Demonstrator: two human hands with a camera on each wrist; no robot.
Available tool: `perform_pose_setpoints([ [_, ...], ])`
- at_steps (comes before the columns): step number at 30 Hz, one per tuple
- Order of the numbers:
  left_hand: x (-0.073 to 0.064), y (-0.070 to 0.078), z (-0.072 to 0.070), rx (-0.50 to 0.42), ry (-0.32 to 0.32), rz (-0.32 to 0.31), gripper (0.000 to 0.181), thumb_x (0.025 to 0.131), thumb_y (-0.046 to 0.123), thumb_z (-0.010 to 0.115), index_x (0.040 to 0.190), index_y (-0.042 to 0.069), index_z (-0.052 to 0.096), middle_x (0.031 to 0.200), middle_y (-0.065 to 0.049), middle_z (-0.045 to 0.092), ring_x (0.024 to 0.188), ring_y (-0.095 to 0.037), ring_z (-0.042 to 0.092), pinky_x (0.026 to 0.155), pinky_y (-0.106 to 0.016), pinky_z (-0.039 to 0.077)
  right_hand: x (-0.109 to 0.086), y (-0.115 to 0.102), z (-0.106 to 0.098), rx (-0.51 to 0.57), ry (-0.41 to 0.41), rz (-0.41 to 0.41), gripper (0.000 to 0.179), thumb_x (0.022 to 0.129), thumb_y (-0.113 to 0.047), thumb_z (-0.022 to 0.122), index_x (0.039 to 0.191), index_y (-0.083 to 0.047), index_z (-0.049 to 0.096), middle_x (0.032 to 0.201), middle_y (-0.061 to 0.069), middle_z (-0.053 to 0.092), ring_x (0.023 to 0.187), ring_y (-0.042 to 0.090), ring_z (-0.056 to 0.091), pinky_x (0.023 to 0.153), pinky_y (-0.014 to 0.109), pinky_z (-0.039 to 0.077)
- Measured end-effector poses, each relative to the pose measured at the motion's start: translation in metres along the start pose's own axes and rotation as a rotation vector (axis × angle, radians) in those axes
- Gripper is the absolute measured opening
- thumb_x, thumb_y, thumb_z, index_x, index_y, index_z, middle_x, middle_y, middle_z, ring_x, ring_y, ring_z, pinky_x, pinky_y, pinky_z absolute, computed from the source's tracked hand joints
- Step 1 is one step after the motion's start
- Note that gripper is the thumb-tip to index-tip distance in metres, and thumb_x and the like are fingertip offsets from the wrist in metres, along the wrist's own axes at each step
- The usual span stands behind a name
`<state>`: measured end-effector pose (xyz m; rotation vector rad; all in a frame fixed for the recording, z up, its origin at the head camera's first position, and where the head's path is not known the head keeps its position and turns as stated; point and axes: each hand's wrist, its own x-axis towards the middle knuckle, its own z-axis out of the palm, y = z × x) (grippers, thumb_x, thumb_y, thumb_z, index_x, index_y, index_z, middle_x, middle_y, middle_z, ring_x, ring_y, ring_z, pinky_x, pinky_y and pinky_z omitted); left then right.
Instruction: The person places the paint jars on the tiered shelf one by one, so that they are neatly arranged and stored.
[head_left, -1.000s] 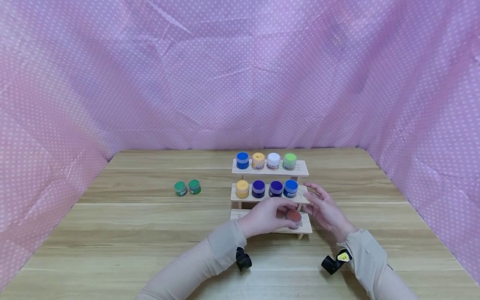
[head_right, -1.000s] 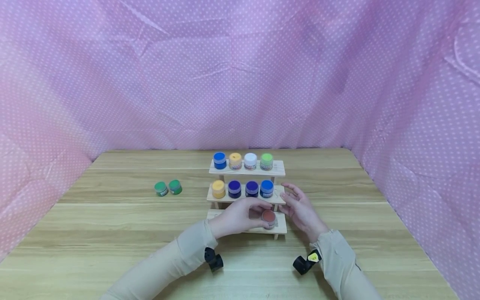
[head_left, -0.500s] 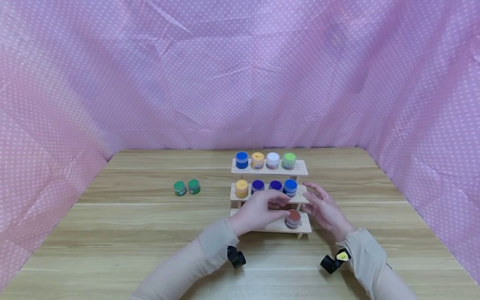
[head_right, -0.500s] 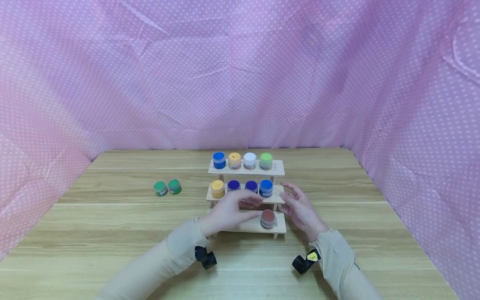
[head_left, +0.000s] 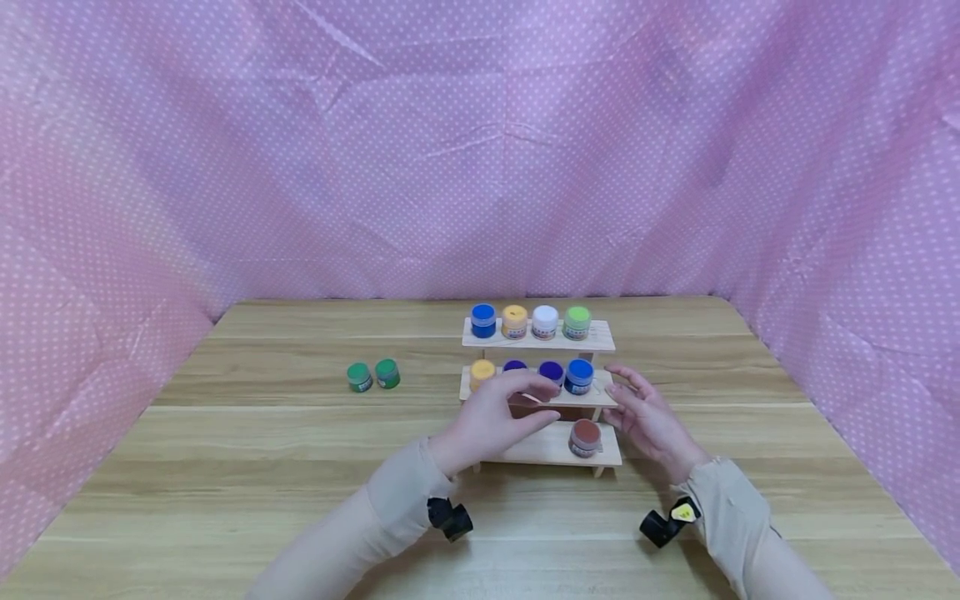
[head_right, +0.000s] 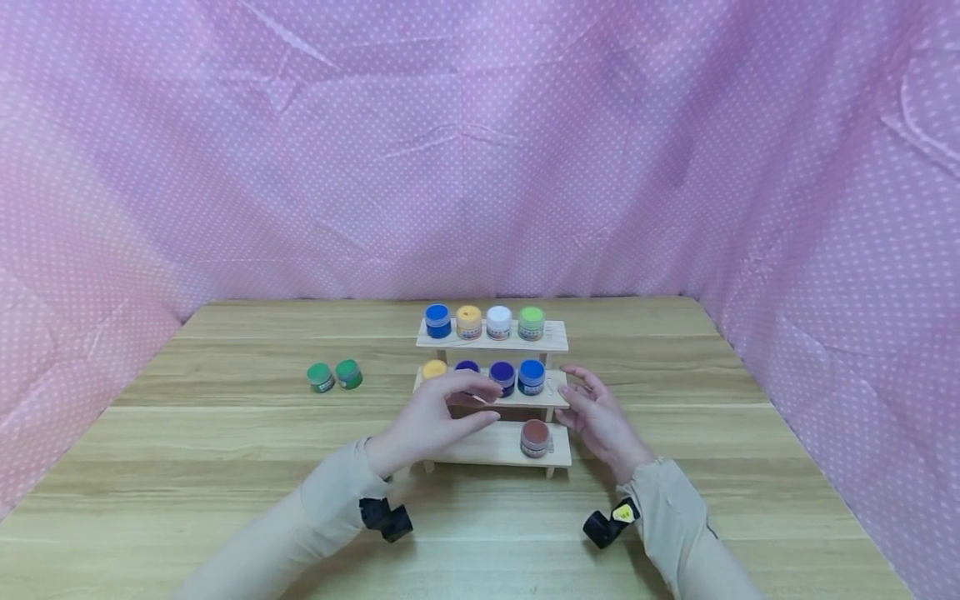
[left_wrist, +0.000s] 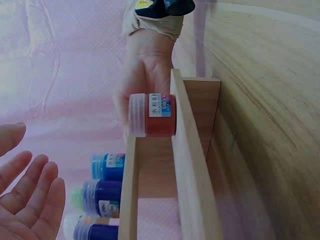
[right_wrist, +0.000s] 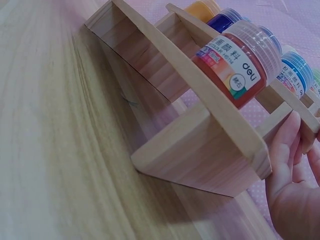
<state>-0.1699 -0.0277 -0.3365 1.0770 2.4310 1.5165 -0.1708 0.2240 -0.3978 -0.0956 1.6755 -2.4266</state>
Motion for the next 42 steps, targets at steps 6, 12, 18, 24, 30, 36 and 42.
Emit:
perform_pose_setpoints([
  [6, -0.009, -0.005, -0.010, -0.007, 0.078, -0.001, 0.029, 0.087, 0.012, 0.069, 0.115, 0.004, 0.064, 0.111, -0.009, 0.067, 0.099, -0.016, 0.064, 0.086, -0.023, 0.054, -0.001, -0.001, 0.001, 0.011, -0.002, 0.009, 0.023, 0.099, -0.008, 0.047, 0.119, -0.018, 0.046, 0.095, -0.006, 0.065, 0.082, 0.005, 0.062, 0.072, 0.017, 0.051],
  [12, -0.018, -0.013, -0.023, -0.026, 0.144, -0.037, 0.028, 0.087, 0.012, 0.068, 0.114, 0.006, 0.064, 0.112, -0.007, 0.066, 0.101, -0.019, 0.063, 0.087, -0.028, 0.054, -0.001, -0.001, 0.001, 0.017, 0.004, 0.013, 0.024, 0.098, -0.008, 0.048, 0.120, -0.018, 0.046, 0.095, -0.007, 0.064, 0.081, 0.005, 0.061, 0.072, 0.016, 0.051],
  [18, -0.028, -0.023, -0.038, -0.008, 0.202, -0.070, 0.029, 0.085, 0.009, 0.070, 0.114, 0.006, 0.064, 0.110, -0.008, 0.067, 0.100, -0.019, 0.063, 0.087, -0.032, 0.055, -0.001, 0.000, 0.001, 0.007, 0.004, 0.006, 0.026, 0.099, -0.008, 0.047, 0.123, -0.017, 0.045, 0.098, -0.007, 0.064, 0.080, 0.004, 0.061, 0.072, 0.016, 0.052],
  [24, -0.039, -0.031, -0.052, 0.000, 0.241, -0.090, 0.031, 0.084, 0.010, 0.071, 0.114, 0.006, 0.064, 0.110, -0.008, 0.067, 0.101, -0.025, 0.063, 0.090, -0.046, 0.053, -0.002, 0.000, 0.001, -0.007, 0.014, 0.009, 0.026, 0.098, -0.009, 0.048, 0.123, -0.018, 0.046, 0.096, -0.007, 0.063, 0.079, 0.004, 0.060, 0.073, 0.017, 0.052],
  [30, -0.047, -0.043, -0.065, 0.060, 0.287, -0.124, 0.030, 0.085, 0.010, 0.071, 0.113, 0.006, 0.065, 0.110, -0.011, 0.067, 0.099, -0.023, 0.064, 0.089, -0.046, 0.053, -0.001, 0.000, 0.001, 0.001, 0.006, -0.002, 0.025, 0.099, -0.008, 0.047, 0.119, -0.021, 0.050, 0.095, -0.007, 0.064, 0.078, 0.004, 0.060, 0.072, 0.017, 0.052],
  [36, -0.054, -0.057, -0.079, 0.094, 0.336, -0.142, 0.030, 0.084, 0.010, 0.072, 0.112, 0.005, 0.064, 0.112, -0.012, 0.066, 0.099, -0.027, 0.063, 0.088, -0.047, 0.053, -0.001, 0.001, 0.001, 0.003, 0.007, -0.004, 0.024, 0.099, -0.007, 0.046, 0.116, -0.024, 0.053, 0.092, -0.007, 0.063, 0.076, 0.004, 0.060, 0.071, 0.016, 0.052],
  [42, -0.062, -0.069, -0.093, 0.148, 0.368, -0.176, 0.039, 0.082, 0.010, 0.073, 0.118, 0.003, 0.060, 0.117, -0.015, 0.062, 0.104, -0.033, 0.060, 0.090, -0.048, 0.052, -0.001, 0.000, 0.002, -0.031, 0.031, 0.001, 0.024, 0.099, -0.009, 0.047, 0.112, -0.028, 0.054, 0.092, -0.008, 0.063, 0.074, 0.003, 0.059, 0.070, 0.016, 0.052],
])
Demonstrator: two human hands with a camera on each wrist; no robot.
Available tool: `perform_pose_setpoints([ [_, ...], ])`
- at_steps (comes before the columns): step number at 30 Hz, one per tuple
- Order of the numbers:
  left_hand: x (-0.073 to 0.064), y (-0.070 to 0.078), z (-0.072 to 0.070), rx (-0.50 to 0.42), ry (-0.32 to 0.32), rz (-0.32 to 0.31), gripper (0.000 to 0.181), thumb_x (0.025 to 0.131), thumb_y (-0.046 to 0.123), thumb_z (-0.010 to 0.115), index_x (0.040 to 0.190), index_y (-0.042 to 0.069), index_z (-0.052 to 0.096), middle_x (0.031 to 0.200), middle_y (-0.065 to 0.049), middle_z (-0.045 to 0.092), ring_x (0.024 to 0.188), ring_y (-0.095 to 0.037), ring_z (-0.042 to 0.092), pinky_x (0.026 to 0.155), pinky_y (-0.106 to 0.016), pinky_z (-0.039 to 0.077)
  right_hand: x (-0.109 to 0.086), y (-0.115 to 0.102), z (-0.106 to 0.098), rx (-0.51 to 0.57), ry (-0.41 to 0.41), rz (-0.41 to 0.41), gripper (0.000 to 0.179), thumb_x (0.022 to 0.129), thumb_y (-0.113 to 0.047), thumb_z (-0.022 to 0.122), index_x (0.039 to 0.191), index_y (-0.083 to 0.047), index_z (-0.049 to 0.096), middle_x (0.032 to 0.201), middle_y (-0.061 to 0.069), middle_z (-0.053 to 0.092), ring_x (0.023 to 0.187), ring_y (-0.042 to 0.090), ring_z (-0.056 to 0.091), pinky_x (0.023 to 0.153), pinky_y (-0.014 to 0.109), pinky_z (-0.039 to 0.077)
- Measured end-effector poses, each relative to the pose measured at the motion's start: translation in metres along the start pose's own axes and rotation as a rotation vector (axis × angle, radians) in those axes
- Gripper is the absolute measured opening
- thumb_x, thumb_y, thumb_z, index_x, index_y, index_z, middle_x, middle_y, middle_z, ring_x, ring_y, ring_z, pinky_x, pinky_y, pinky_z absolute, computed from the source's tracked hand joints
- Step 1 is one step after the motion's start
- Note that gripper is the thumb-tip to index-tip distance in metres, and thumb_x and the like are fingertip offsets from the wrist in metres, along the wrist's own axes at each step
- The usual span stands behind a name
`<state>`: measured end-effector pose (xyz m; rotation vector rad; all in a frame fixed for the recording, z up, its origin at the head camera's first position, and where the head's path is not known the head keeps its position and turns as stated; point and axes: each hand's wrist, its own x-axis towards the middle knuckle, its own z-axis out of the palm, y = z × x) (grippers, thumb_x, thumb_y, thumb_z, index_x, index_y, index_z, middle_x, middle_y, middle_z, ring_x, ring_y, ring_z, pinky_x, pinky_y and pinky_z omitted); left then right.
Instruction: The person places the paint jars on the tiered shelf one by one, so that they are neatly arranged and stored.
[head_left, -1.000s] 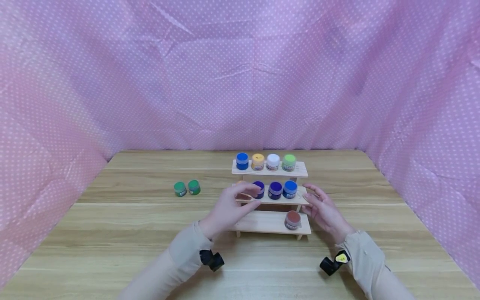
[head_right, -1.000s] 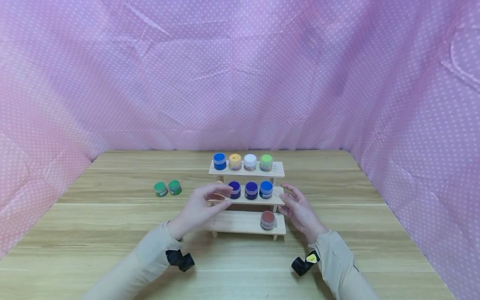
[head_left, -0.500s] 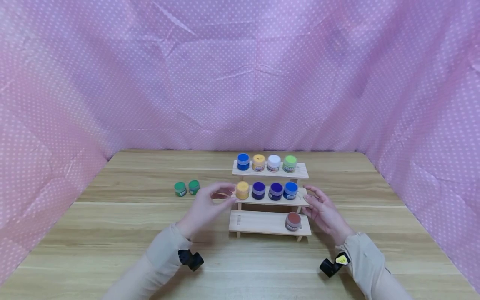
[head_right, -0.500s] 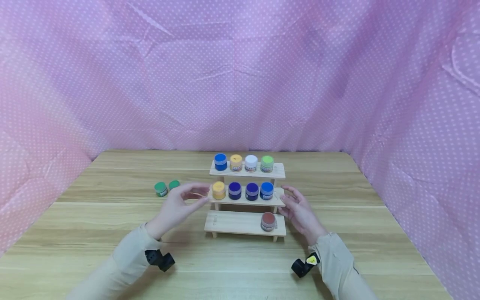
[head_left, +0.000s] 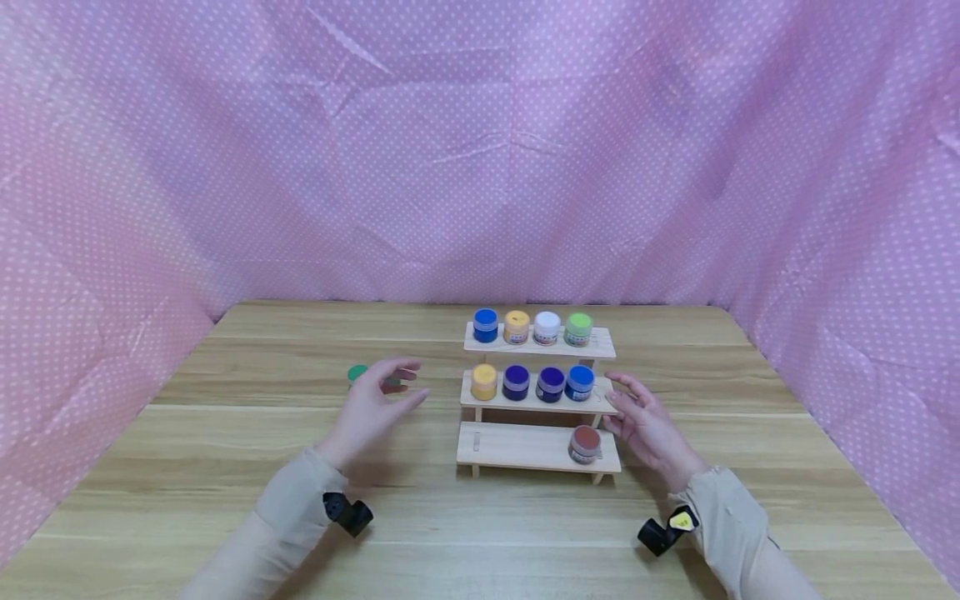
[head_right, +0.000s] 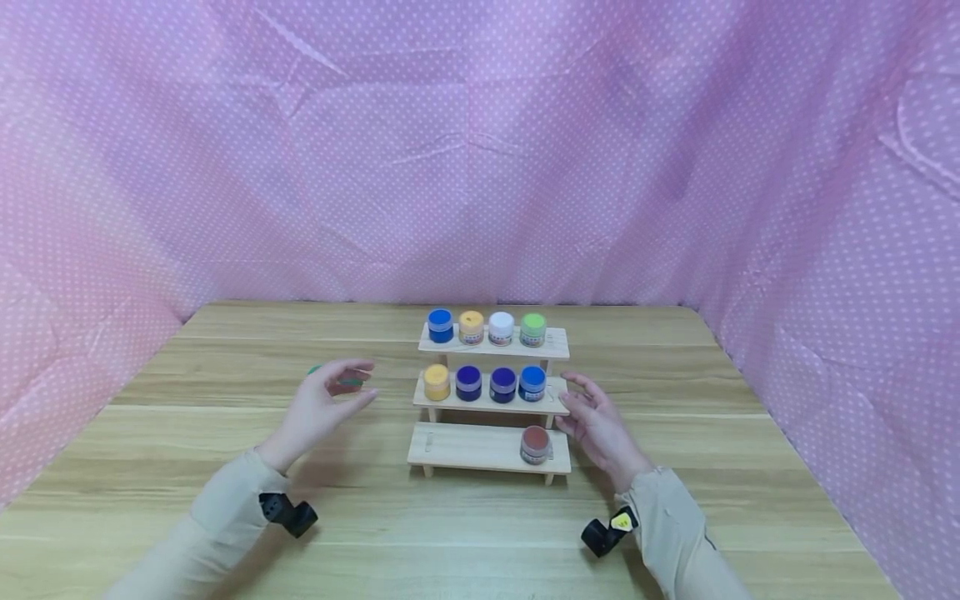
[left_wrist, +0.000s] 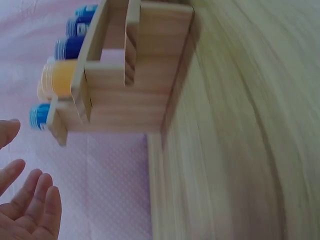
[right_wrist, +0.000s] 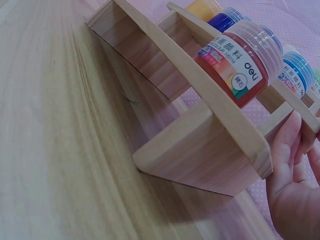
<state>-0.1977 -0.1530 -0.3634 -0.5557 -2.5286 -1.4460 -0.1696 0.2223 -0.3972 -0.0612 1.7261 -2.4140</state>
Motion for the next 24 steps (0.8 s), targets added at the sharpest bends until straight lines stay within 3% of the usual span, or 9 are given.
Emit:
perform_pose_setpoints([
  [14, 0.005, -0.033, -0.031, 0.067, 0.037, -0.131, 0.048, 0.085, 0.015, 0.071, 0.126, -0.002, 0.053, 0.125, -0.024, 0.056, 0.112, -0.039, 0.056, 0.097, -0.050, 0.047, 0.000, 0.001, 0.000, 0.015, 0.001, 0.003, 0.024, 0.099, -0.008, 0.047, 0.113, -0.026, 0.052, 0.093, -0.008, 0.064, 0.075, 0.003, 0.060, 0.070, 0.016, 0.052],
  [24, 0.007, -0.051, -0.048, 0.085, 0.016, -0.184, 0.052, 0.086, 0.015, 0.069, 0.129, -0.005, 0.048, 0.133, -0.026, 0.049, 0.121, -0.041, 0.048, 0.104, -0.052, 0.040, -0.001, 0.001, 0.000, 0.019, -0.011, -0.006, 0.023, 0.099, -0.009, 0.046, 0.115, -0.025, 0.051, 0.093, -0.008, 0.064, 0.075, 0.003, 0.060, 0.071, 0.016, 0.052],
])
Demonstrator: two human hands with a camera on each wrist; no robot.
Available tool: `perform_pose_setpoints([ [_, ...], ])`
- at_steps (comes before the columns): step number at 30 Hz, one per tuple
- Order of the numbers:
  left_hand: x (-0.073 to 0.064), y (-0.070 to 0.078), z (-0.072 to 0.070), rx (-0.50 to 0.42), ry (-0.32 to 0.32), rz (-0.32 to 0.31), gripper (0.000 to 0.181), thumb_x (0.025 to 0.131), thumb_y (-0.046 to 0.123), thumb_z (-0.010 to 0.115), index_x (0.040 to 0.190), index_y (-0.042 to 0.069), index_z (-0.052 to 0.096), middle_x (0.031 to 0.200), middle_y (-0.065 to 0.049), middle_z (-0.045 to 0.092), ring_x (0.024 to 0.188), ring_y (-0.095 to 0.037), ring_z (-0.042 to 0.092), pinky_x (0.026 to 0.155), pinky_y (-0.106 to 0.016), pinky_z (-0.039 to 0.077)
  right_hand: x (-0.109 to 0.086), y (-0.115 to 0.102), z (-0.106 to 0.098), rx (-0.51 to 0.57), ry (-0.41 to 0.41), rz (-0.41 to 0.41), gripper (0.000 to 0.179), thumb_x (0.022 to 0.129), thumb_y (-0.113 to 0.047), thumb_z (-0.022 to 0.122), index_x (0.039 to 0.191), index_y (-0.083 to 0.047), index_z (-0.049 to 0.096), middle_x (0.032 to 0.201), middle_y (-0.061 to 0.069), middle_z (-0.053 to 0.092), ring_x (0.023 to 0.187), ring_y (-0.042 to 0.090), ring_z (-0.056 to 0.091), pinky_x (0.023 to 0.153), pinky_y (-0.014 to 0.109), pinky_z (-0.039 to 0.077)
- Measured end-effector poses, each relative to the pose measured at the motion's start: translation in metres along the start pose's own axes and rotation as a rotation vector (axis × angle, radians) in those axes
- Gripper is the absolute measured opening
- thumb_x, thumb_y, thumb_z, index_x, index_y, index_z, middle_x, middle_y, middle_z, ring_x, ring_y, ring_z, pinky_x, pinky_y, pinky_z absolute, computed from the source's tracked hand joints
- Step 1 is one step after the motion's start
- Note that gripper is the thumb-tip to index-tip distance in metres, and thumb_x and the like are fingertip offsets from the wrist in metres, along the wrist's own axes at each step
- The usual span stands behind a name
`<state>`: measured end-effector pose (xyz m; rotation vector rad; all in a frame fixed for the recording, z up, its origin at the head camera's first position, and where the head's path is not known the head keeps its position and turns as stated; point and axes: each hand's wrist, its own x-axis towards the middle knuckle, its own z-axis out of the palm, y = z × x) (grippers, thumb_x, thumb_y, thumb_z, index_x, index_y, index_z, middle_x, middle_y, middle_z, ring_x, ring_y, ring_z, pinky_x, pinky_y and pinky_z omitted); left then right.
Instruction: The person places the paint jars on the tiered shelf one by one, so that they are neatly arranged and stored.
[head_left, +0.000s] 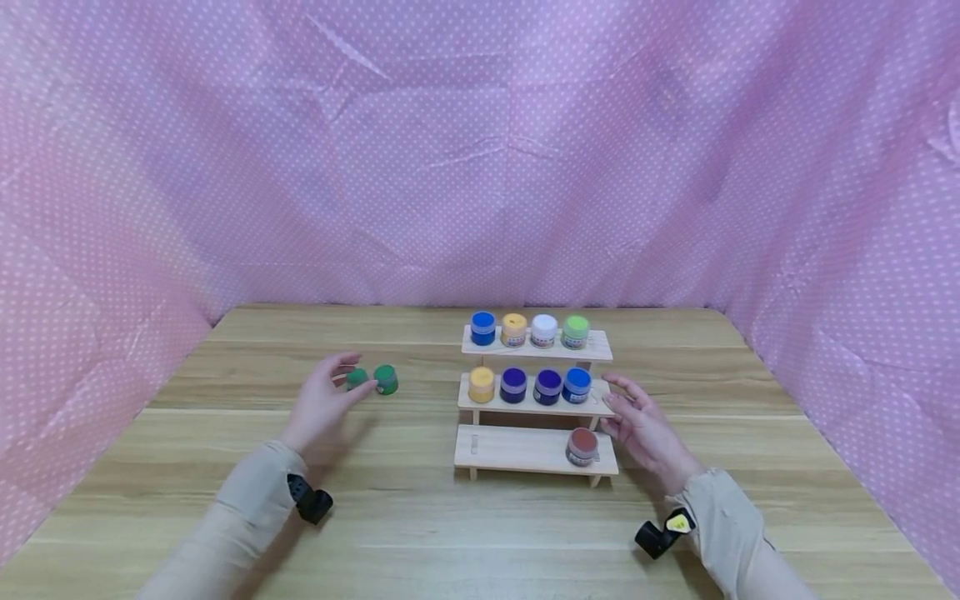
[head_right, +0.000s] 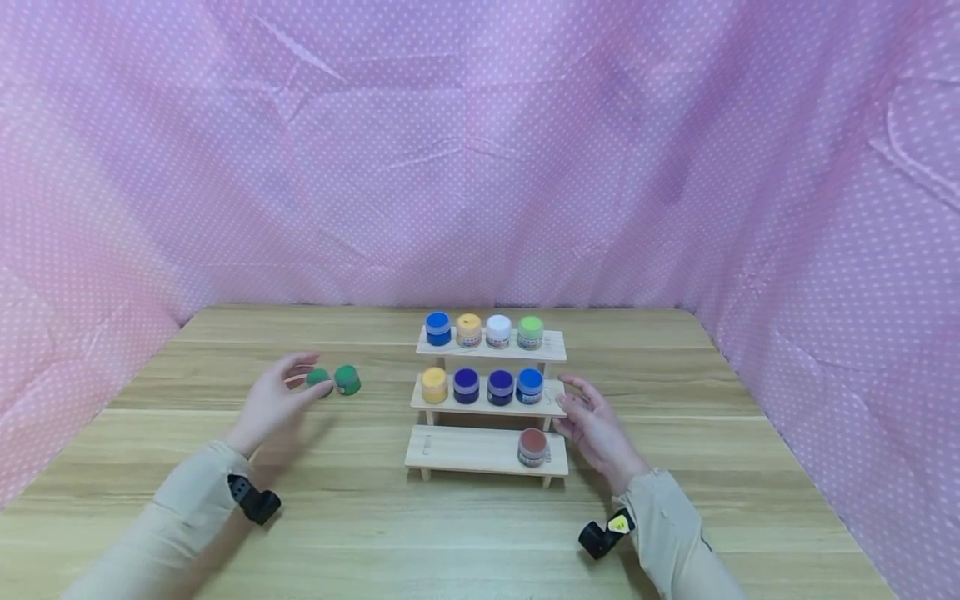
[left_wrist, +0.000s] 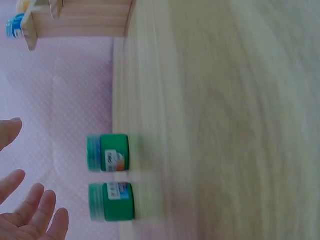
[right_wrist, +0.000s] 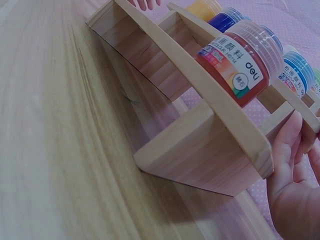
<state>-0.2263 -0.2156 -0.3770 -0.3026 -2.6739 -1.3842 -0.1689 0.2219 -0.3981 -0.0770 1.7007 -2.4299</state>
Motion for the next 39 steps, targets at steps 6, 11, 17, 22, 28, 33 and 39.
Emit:
perform_pose_setpoints([
  [6, 0.003, -0.010, -0.004, 0.033, -0.038, -0.052, 0.059, 0.087, 0.017, 0.069, 0.135, -0.004, 0.043, 0.138, -0.025, 0.045, 0.125, -0.040, 0.044, 0.106, -0.052, 0.039, -0.001, 0.001, 0.001, 0.008, -0.005, -0.005, 0.023, 0.098, -0.009, 0.048, 0.117, -0.023, 0.051, 0.092, -0.009, 0.062, 0.075, 0.003, 0.059, 0.071, 0.016, 0.052],
  [11, 0.008, -0.016, -0.004, 0.055, -0.046, -0.090, 0.063, 0.087, 0.023, 0.069, 0.137, -0.004, 0.041, 0.138, -0.026, 0.045, 0.124, -0.043, 0.044, 0.102, -0.053, 0.042, -0.001, 0.001, 0.000, 0.004, -0.006, -0.006, 0.023, 0.099, -0.009, 0.047, 0.119, -0.021, 0.049, 0.091, -0.009, 0.062, 0.075, 0.003, 0.059, 0.071, 0.016, 0.051],
  [17, 0.012, -0.025, -0.003, 0.071, -0.077, -0.121, 0.064, 0.088, 0.024, 0.068, 0.137, -0.005, 0.040, 0.135, -0.028, 0.045, 0.121, -0.043, 0.047, 0.101, -0.052, 0.043, -0.001, 0.002, 0.000, 0.006, 0.004, -0.001, 0.023, 0.099, -0.009, 0.047, 0.116, -0.023, 0.050, 0.092, -0.009, 0.062, 0.073, 0.003, 0.059, 0.071, 0.016, 0.052],
  [22, 0.014, -0.029, -0.004, 0.093, -0.123, -0.155, 0.066, 0.089, 0.028, 0.067, 0.139, -0.003, 0.038, 0.136, -0.030, 0.043, 0.122, -0.045, 0.047, 0.100, -0.054, 0.044, -0.001, 0.002, 0.000, -0.006, 0.024, 0.004, 0.023, 0.098, -0.010, 0.049, 0.117, -0.022, 0.050, 0.092, -0.008, 0.061, 0.070, 0.002, 0.058, 0.070, 0.016, 0.052],
  [28, 0.018, -0.031, -0.004, 0.104, -0.145, -0.166, 0.065, 0.089, 0.027, 0.066, 0.140, -0.003, 0.037, 0.138, -0.030, 0.041, 0.123, -0.045, 0.044, 0.100, -0.055, 0.043, -0.001, 0.002, 0.002, -0.013, 0.030, 0.011, 0.024, 0.098, -0.009, 0.048, 0.118, -0.022, 0.048, 0.089, -0.009, 0.060, 0.072, 0.002, 0.058, 0.071, 0.016, 0.052],
  [33, 0.022, -0.035, -0.004, 0.100, -0.150, -0.169, 0.066, 0.089, 0.027, 0.066, 0.139, -0.004, 0.037, 0.137, -0.030, 0.042, 0.124, -0.045, 0.044, 0.101, -0.055, 0.042, 0.000, 0.003, 0.000, 0.001, 0.013, 0.010, 0.023, 0.098, -0.009, 0.048, 0.115, -0.025, 0.051, 0.089, -0.008, 0.061, 0.072, 0.003, 0.058, 0.070, 0.016, 0.051],
  [39, 0.026, -0.036, -0.004, 0.101, -0.156, -0.168, 0.063, 0.090, 0.025, 0.066, 0.138, -0.004, 0.038, 0.136, -0.031, 0.043, 0.123, -0.044, 0.045, 0.101, -0.054, 0.042, 0.002, 0.002, -0.002, 0.009, -0.003, 0.000, 0.023, 0.098, -0.009, 0.048, 0.115, -0.025, 0.052, 0.090, -0.008, 0.063, 0.074, 0.003, 0.059, 0.070, 0.016, 0.051],
])
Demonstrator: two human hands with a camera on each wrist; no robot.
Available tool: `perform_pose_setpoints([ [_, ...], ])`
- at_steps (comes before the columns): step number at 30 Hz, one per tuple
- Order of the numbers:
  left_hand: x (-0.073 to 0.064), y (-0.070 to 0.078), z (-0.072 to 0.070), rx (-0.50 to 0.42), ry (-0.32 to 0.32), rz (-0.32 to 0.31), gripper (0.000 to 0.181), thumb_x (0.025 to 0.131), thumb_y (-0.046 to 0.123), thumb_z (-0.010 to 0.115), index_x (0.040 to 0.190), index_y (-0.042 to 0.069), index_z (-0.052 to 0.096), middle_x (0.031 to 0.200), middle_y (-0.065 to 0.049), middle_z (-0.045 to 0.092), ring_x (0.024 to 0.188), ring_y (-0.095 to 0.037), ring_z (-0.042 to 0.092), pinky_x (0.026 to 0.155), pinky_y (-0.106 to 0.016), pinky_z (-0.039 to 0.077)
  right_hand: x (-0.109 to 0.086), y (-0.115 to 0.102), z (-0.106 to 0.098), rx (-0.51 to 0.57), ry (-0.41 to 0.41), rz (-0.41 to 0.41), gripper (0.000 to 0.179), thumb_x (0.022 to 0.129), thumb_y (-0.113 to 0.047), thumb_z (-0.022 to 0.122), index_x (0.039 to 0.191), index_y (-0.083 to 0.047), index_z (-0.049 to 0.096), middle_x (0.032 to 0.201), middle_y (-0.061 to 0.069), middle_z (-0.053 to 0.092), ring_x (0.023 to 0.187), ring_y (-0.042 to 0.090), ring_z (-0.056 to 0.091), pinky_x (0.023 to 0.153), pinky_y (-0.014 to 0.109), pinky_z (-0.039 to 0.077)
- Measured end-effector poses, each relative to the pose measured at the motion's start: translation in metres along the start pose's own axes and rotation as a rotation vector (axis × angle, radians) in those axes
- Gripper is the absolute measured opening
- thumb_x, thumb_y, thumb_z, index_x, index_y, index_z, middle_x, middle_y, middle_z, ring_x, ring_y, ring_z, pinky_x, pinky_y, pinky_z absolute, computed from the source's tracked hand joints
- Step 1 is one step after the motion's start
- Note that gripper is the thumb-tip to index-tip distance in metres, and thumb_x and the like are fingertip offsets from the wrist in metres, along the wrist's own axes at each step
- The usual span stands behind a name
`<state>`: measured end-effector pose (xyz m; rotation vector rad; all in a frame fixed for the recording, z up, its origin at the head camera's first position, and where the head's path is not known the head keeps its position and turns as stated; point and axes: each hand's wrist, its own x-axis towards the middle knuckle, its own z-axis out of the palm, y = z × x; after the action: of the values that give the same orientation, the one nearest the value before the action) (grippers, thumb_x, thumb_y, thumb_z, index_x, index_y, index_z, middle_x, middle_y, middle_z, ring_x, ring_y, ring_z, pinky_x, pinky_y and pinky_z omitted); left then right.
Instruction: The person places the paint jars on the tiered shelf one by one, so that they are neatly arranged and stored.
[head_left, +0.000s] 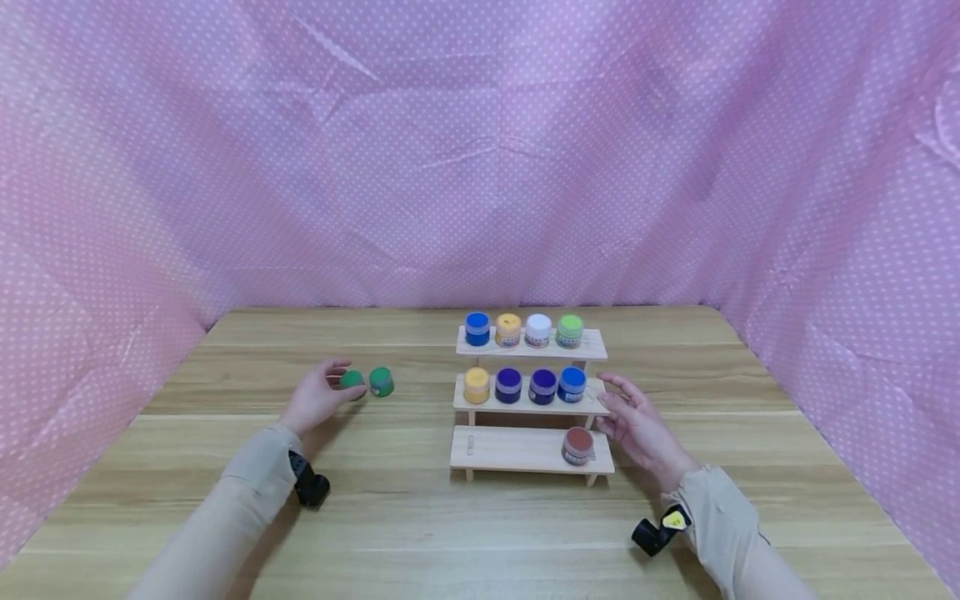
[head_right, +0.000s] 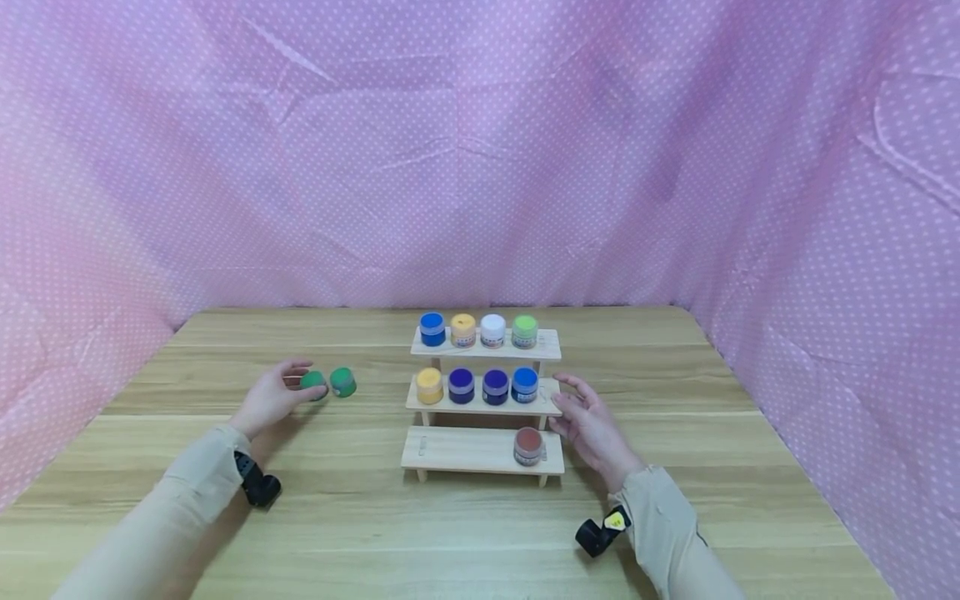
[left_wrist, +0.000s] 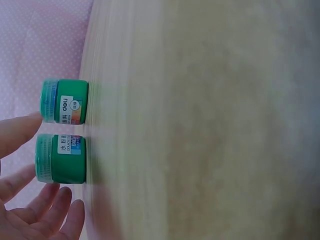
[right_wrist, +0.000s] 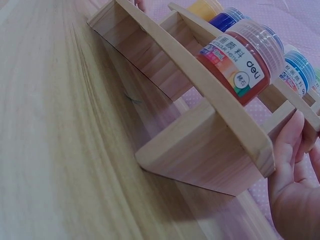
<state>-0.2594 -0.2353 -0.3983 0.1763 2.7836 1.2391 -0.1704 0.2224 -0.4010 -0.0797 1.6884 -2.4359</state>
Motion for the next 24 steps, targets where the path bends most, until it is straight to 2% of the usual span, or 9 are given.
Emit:
perform_pose_setpoints([
  [14, 0.0001, -0.0035, 0.0008, 0.041, 0.005, 0.024, 0.050, 0.089, 0.014, 0.065, 0.130, -0.008, 0.046, 0.126, -0.031, 0.052, 0.114, -0.042, 0.052, 0.096, -0.051, 0.045, 0.0010, 0.0022, -0.0003, -0.046, 0.024, 0.025, 0.021, 0.099, -0.012, 0.047, 0.112, -0.028, 0.052, 0.093, -0.010, 0.064, 0.077, 0.002, 0.060, 0.070, 0.015, 0.050],
  [24, 0.0029, -0.0028, 0.0004, 0.043, 0.005, 0.044, 0.041, 0.089, 0.013, 0.065, 0.123, -0.006, 0.052, 0.117, -0.026, 0.058, 0.107, -0.036, 0.056, 0.092, -0.046, 0.048, -0.0001, -0.0004, -0.0007, -0.012, -0.011, -0.005, 0.022, 0.099, -0.010, 0.046, 0.117, -0.024, 0.050, 0.094, -0.009, 0.065, 0.078, 0.003, 0.061, 0.070, 0.015, 0.050],
])
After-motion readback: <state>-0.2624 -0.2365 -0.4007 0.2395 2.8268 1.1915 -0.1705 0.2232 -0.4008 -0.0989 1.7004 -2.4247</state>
